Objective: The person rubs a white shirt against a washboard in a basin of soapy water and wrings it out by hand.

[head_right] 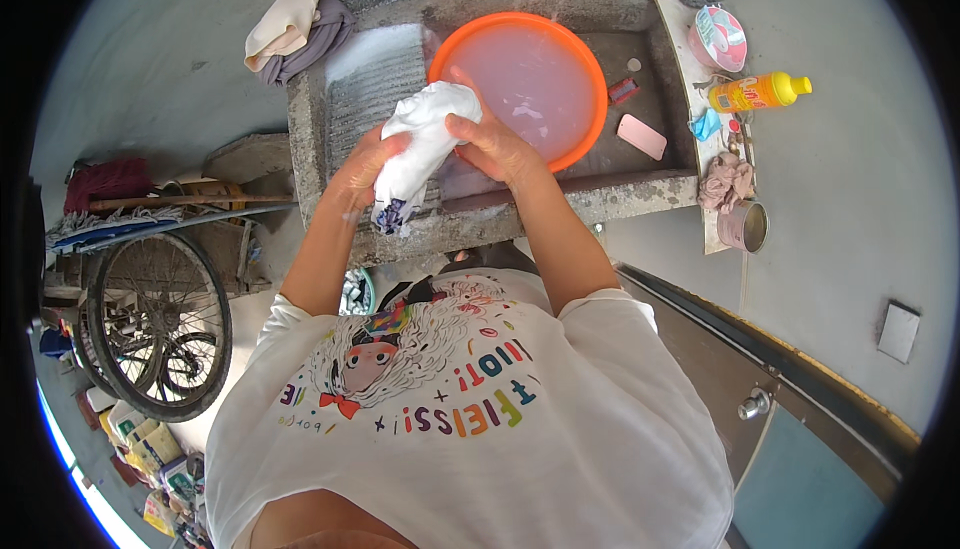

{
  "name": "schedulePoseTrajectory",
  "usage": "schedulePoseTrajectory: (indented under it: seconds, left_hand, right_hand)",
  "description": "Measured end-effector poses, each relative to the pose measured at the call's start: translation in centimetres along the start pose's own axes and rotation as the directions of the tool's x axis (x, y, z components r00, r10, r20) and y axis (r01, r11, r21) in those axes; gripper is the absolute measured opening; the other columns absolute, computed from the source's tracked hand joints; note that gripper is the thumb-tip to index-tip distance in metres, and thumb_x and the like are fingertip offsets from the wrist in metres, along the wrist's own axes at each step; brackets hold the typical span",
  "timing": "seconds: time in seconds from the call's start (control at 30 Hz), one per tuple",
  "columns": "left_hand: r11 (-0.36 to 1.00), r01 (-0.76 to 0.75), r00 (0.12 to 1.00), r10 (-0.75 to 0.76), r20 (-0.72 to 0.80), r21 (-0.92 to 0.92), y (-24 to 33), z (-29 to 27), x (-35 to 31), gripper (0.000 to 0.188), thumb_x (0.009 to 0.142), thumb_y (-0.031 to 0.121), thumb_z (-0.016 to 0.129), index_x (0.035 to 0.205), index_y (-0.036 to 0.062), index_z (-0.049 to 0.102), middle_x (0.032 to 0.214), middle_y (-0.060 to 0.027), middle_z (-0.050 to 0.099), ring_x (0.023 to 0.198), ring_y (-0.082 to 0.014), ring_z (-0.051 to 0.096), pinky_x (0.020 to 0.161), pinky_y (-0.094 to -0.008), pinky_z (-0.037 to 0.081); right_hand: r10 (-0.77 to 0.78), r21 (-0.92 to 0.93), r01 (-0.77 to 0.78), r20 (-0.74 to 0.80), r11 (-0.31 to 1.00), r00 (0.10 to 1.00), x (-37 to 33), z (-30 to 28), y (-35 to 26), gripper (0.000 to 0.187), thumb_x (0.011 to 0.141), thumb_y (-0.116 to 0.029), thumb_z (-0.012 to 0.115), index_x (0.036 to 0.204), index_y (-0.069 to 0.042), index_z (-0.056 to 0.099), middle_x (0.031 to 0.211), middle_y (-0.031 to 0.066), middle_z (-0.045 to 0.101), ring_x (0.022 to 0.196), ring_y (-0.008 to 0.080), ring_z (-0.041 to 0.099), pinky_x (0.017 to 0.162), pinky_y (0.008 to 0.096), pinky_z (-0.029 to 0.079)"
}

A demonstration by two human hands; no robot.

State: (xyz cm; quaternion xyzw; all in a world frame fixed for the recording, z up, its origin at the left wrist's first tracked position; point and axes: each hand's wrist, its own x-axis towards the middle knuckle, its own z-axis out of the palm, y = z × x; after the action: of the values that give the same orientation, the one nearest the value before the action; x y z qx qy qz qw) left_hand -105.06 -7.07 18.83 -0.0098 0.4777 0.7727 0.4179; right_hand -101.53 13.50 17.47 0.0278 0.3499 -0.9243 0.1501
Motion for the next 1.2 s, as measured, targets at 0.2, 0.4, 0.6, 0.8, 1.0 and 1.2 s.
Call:
schedulePoseTrajectory:
  seconds: [0.2, 0.4, 0.6, 0.8, 1.0, 1.2]
  left_hand:
    - [0.988, -0.065, 0.989, 0.083, 0.124, -0.142, 0.5, 3.2, -2.2, 0.071, 0.078, 0.031, 0.078, 0.133, -0.0024, 0.047, 0.116, -0.0129, 0.064, 0.098, -0.0201, 0.067, 0.085, -0.0334, 0.057]
    - [0.986, -0.111, 0.964, 0.138, -0.229, 0.125, 0.8, 6.0, -1.1, 0.07, 0.085, 0.041, 0.073, 0.133, -0.0038, 0.047, 0.118, -0.015, 0.063, 0.099, -0.0204, 0.065, 0.086, -0.0341, 0.055]
    - [0.898, 0.12, 0.989, -0.07, 0.131, -0.424, 0.1, 8.2, -1.3, 0.065, 0.096, 0.057, 0.046, 0.138, 0.0072, 0.046, 0.136, -0.0135, 0.053, 0.111, -0.0272, 0.06, 0.094, -0.047, 0.052]
    - [0.386, -0.098, 0.845, 0.519, 0.129, -0.917, -1.7, 11.1, 2.3, 0.04, 0.093, 0.031, 0.054, 0.123, 0.0048, 0.054, 0.122, -0.0133, 0.06, 0.11, -0.0285, 0.06, 0.095, -0.0476, 0.051]
    - [0.244, -0.314, 0.827, 0.545, -0.138, -0.918, 1.6, 13.3, 2.7, 0.03, 0.091, 0.024, 0.057, 0.114, 0.0041, 0.056, 0.11, -0.0106, 0.062, 0.101, -0.0245, 0.061, 0.09, -0.0427, 0.051]
    - [0.573, -0.804, 0.561, 0.638, -0.528, -0.161, 5.2, 16.8, 2.7, 0.03, 0.084, 0.01, 0.059, 0.113, 0.0024, 0.057, 0.11, -0.0144, 0.063, 0.1, -0.026, 0.064, 0.093, -0.0429, 0.052]
  right_hand:
    - [0.056, -0.162, -0.034, 0.132, 0.986, 0.99, -1.5, 3.0, -3.6, 0.07, 0.075, -0.014, 0.08, 0.135, -0.003, 0.044, 0.122, 0.0106, 0.058, 0.115, 0.0243, 0.056, 0.1, 0.0409, 0.046]
    - [-0.202, -0.252, 0.17, -0.108, 0.953, 0.973, -1.2, 4.9, -5.5, 0.039, 0.076, -0.009, 0.077, 0.108, 0.001, 0.058, 0.101, 0.0101, 0.065, 0.091, 0.0187, 0.066, 0.077, 0.0337, 0.055]
    - [-0.378, -0.73, 0.554, 0.42, 0.401, 0.825, -1.8, 6.8, -8.2, 0.034, 0.064, -0.012, 0.081, 0.093, -0.006, 0.064, 0.091, 0.0062, 0.061, 0.085, 0.0214, 0.062, 0.073, 0.0332, 0.05]
    - [-0.33, -0.646, 0.713, 0.634, 0.271, 0.699, -1.3, 9.4, -9.1, 0.032, 0.062, -0.014, 0.081, 0.089, -0.006, 0.066, 0.091, 0.0078, 0.063, 0.082, 0.0223, 0.061, 0.075, 0.0309, 0.05]
    - [-0.379, -0.485, 0.536, 0.388, 0.691, 0.84, -2.9, 10.0, -12.0, 0.04, 0.067, -0.021, 0.085, 0.097, -0.003, 0.065, 0.094, 0.0072, 0.067, 0.088, 0.0171, 0.065, 0.078, 0.0326, 0.051]
    - [-0.409, -0.351, 0.394, 0.032, 0.85, 0.912, -1.0, 4.5, -15.2, 0.049, 0.072, -0.001, 0.068, 0.121, 0.001, 0.06, 0.108, 0.008, 0.066, 0.11, 0.0222, 0.06, 0.093, 0.0339, 0.049]
